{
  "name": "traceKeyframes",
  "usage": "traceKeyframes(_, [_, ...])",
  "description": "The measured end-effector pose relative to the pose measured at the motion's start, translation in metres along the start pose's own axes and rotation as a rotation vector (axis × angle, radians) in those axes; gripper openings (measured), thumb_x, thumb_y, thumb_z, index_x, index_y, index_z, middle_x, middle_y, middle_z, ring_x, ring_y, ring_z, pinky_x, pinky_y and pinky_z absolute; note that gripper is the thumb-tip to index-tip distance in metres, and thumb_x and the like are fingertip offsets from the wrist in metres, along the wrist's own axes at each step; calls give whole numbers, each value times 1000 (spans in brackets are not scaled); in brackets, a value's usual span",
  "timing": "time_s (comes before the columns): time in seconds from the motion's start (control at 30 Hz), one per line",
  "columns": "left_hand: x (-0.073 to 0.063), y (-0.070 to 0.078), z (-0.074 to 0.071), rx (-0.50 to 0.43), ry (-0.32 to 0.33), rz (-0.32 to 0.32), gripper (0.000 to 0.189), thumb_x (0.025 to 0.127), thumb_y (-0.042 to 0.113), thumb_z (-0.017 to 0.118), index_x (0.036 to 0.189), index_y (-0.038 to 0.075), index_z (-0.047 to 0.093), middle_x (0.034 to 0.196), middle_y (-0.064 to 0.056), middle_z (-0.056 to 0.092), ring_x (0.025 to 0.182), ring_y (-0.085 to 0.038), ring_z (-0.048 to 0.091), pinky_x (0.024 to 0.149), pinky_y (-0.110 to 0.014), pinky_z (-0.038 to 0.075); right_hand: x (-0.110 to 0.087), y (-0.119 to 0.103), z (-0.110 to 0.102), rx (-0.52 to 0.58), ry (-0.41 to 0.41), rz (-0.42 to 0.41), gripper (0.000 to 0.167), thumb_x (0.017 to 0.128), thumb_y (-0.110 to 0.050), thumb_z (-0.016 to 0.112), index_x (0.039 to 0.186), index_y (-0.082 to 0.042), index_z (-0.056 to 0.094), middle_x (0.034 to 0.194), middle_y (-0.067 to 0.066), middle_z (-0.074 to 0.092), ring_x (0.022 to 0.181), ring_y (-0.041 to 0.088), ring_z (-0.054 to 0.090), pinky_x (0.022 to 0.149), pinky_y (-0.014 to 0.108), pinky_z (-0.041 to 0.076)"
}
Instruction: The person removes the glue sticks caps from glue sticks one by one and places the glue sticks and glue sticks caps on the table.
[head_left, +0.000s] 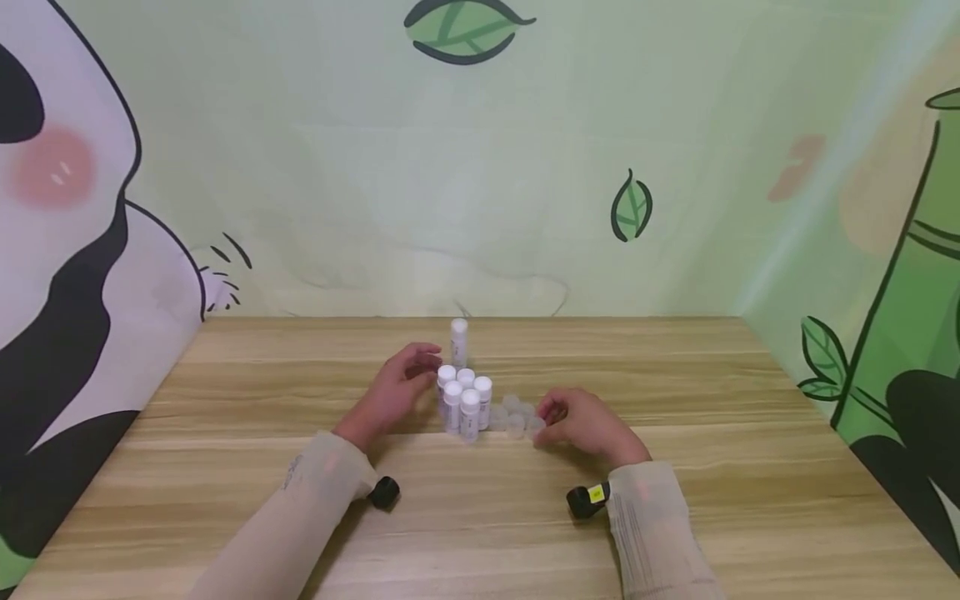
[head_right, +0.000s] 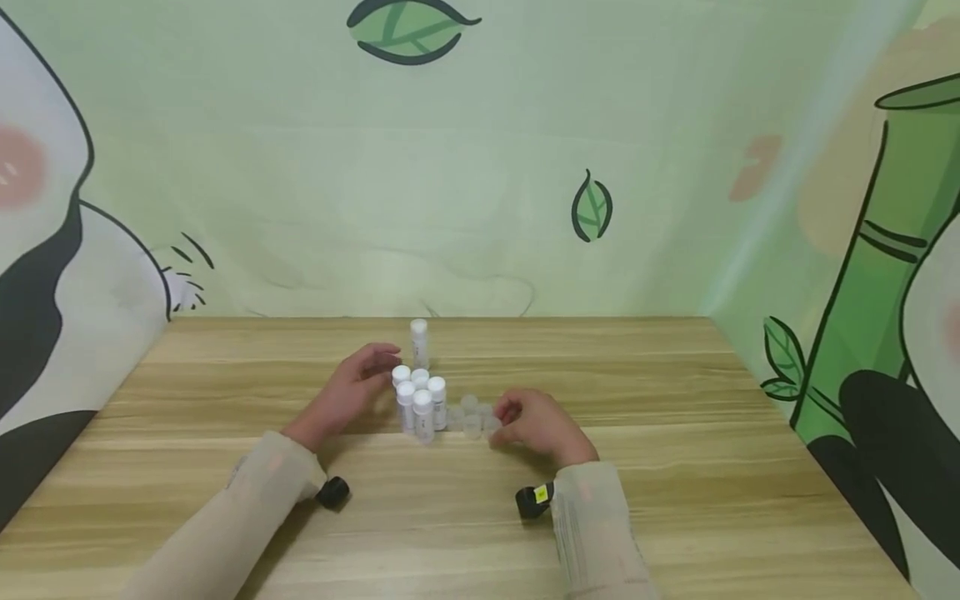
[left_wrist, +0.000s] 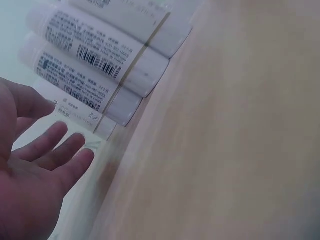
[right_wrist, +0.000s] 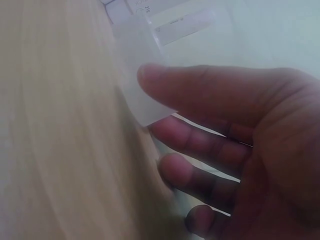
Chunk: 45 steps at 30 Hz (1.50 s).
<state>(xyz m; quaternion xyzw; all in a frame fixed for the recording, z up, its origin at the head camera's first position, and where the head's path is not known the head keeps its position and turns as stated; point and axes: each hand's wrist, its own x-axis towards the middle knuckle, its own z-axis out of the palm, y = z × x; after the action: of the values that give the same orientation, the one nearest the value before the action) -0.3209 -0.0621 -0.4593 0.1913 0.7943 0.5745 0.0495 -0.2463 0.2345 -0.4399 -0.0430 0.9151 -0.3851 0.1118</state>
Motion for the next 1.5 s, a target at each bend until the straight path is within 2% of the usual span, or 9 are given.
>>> traceKeyframes(0.23, [21,-4,1,7,-19,-24,48,98,13,55,143,12,40,143,-19,47,133,-36,46,110,-50,40,-1,1,-2,1,14,1,27,73,-17,83,93,-17,66,90,-1,64,84,17,56,78,31,46])
traceKeyframes(0.4, [36,-7,0,-7,-50,6,51,98,14,56,145,12,38,143,-22,46,134,-41,43,111,-52,38,0,3,-1,11,16,-7,26,73,-17,84,92,-18,66,89,-2,64,84,17,56,78,31,46])
traceKeyframes(0.43, [37,-3,-1,-7,-63,4,52,98,13,56,146,11,38,143,-23,45,135,-42,43,111,-53,37,1,4,0,18,14,-4,26,73,-17,84,92,-19,66,89,-2,64,84,17,56,78,31,46])
traceKeyframes(0.63, [48,-5,2,-2,-97,-2,54,96,15,60,145,11,38,142,-23,48,133,-41,45,110,-53,38,-1,2,0,26,18,-3,27,72,-17,84,92,-19,66,90,-2,64,84,16,56,77,31,45])
traceKeyframes(0.67, [51,-9,3,-2,-95,0,54,95,17,61,145,12,39,141,-21,49,133,-40,46,110,-53,39,-1,2,0,23,21,-3,27,72,-17,84,92,-19,66,90,-2,64,84,16,56,77,31,45])
traceKeyframes(0.97, [55,-11,7,-25,-109,-45,40,96,23,60,133,14,50,135,-7,54,129,-29,49,106,-48,43,0,1,0,30,11,11,27,73,-16,84,93,-19,66,91,-2,64,86,17,56,79,31,46])
traceKeyframes(1.2, [57,-13,7,-31,-103,-36,39,95,27,61,132,17,52,134,-4,55,130,-29,48,108,-49,41,1,3,0,19,17,18,27,74,-17,84,93,-19,66,91,-2,63,86,16,56,78,31,45])
traceKeyframes(1.5, [52,-10,6,-12,-75,-12,35,95,20,61,129,15,55,129,-6,59,125,-28,52,105,-47,44,3,4,2,6,16,9,28,73,-18,84,94,-20,66,90,-3,64,85,16,56,78,31,46])
